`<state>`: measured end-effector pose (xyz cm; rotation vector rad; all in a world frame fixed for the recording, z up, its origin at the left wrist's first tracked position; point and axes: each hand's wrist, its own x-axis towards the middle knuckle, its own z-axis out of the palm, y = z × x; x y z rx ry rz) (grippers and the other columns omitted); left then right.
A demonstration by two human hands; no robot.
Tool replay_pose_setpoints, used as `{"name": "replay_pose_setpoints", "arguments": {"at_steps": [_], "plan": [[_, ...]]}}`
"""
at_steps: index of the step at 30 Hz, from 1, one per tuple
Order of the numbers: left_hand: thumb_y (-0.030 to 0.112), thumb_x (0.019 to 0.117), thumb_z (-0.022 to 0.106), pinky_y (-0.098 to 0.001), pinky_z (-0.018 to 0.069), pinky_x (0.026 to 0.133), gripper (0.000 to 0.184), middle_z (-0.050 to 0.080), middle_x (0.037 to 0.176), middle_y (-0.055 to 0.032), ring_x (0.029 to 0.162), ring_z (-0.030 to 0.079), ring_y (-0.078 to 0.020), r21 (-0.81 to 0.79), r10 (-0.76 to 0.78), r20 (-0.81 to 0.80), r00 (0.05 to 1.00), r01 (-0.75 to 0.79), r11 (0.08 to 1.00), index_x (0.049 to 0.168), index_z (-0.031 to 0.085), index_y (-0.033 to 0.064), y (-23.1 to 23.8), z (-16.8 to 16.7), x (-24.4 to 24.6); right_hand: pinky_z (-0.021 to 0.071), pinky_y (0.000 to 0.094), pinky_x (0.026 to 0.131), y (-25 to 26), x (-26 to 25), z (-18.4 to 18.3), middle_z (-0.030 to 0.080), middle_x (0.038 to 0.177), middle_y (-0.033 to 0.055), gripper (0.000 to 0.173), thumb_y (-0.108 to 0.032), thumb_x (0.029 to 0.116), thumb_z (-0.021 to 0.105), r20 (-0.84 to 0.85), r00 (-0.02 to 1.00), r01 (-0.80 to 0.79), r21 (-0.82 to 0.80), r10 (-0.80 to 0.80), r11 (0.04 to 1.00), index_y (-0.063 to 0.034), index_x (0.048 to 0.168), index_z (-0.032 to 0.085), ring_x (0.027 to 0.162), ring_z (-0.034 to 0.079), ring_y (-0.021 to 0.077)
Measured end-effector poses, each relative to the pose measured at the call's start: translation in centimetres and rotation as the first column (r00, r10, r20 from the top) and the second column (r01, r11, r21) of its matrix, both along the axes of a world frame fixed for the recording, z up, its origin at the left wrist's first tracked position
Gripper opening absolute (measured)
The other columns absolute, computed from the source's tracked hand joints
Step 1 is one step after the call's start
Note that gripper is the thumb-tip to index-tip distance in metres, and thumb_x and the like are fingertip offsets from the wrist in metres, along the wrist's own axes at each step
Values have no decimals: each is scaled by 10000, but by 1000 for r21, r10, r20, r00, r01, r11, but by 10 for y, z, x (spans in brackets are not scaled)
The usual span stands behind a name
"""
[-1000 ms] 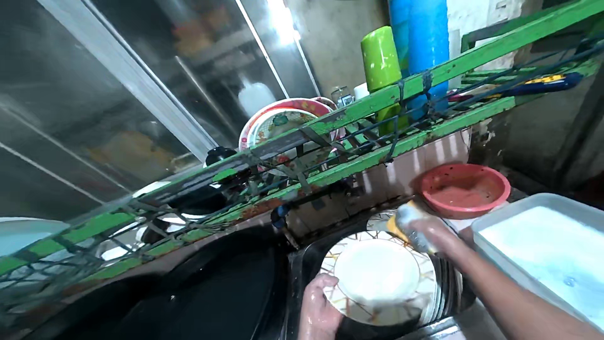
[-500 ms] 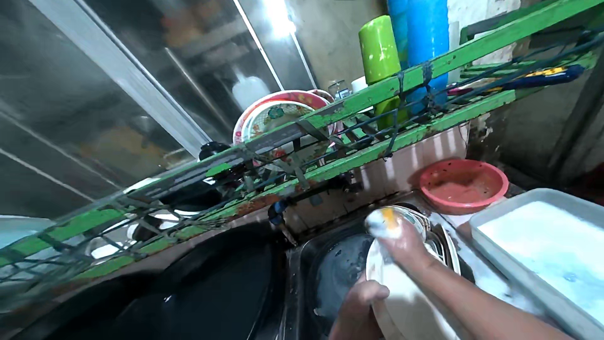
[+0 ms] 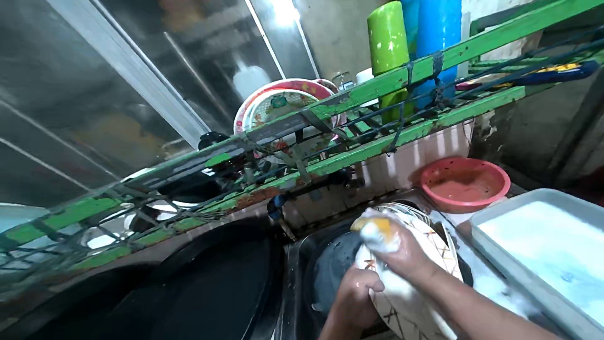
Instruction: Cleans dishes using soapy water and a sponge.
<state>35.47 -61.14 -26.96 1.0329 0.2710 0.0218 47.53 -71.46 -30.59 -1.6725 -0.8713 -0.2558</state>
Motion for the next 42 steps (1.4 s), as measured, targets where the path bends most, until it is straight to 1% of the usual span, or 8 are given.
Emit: {"name": "replay_pose_setpoints", "arguments": {"at_steps": [4,7,13,18,25,27,33,42], "plan": [[-10,905,488,-425,634,695,274,722,915,-197,799,738,-254,-8,245,25,969,-245,970,1157,583,-61,-11,-12,2,476,581,1084,-16,46,-16,639,1365,192,529,-322,956,711,-113,908,363,-272,-404,891,-34,1386,600,1271,613,351],[295,1117,346,-454,614,863,418,713,1071,-187,979,719,-258,-101,313,74,947,-305,947,1273,604,6,-12,-17,22,499,506,1091,11,4,-17,637,1359,147,600,-341,906,756,-146,961,219,-127,-236,967,-71,1411,578,1267,609,277],[474,1097,304,-543,592,889,512,698,1170,-166,1067,704,-287,-230,502,154,851,-463,856,1348,568,113,39,-7,23,280,470,1260,-14,4,-24,483,1578,18,646,-476,930,679,-124,992,-89,-590,19,802,-226,1504,523,1501,384,199],[406,1122,286,-437,626,816,492,720,1082,-143,974,726,-229,-64,424,-3,906,-423,904,1313,587,68,-7,-19,18,361,503,1212,-13,55,-36,543,1517,119,595,-435,957,659,96,950,307,-432,-296,848,-108,1446,574,1451,460,297],[456,1103,303,-509,614,838,506,712,1109,-167,992,723,-275,-135,514,91,853,-501,855,1329,571,92,29,-13,30,354,465,1228,-14,-10,-37,583,1486,91,552,-480,996,614,118,948,-219,-434,296,874,-119,1413,602,1445,479,234],[436,1105,311,-496,621,819,495,718,1089,-177,970,730,-282,-108,420,3,908,-417,902,1319,583,81,25,-11,25,199,457,1287,-26,16,-25,462,1598,17,573,-488,1010,571,43,952,-217,-600,302,770,-182,1493,538,1531,333,192],[383,1098,389,-461,627,797,440,726,1037,-173,932,734,-264,-48,392,-64,918,-395,917,1251,628,47,-5,-5,28,267,562,1246,-45,90,-14,563,1509,62,523,-435,930,690,380,913,25,-414,147,910,-160,1374,651,1476,431,281],[481,1084,362,-543,598,798,495,700,1101,-164,969,708,-296,-151,714,-45,699,-711,686,1304,590,100,-3,-55,62,415,438,1182,-37,-18,-60,620,1435,113,581,-469,1013,574,-129,969,-245,-479,209,843,-84,1449,567,1375,553,227]]}}
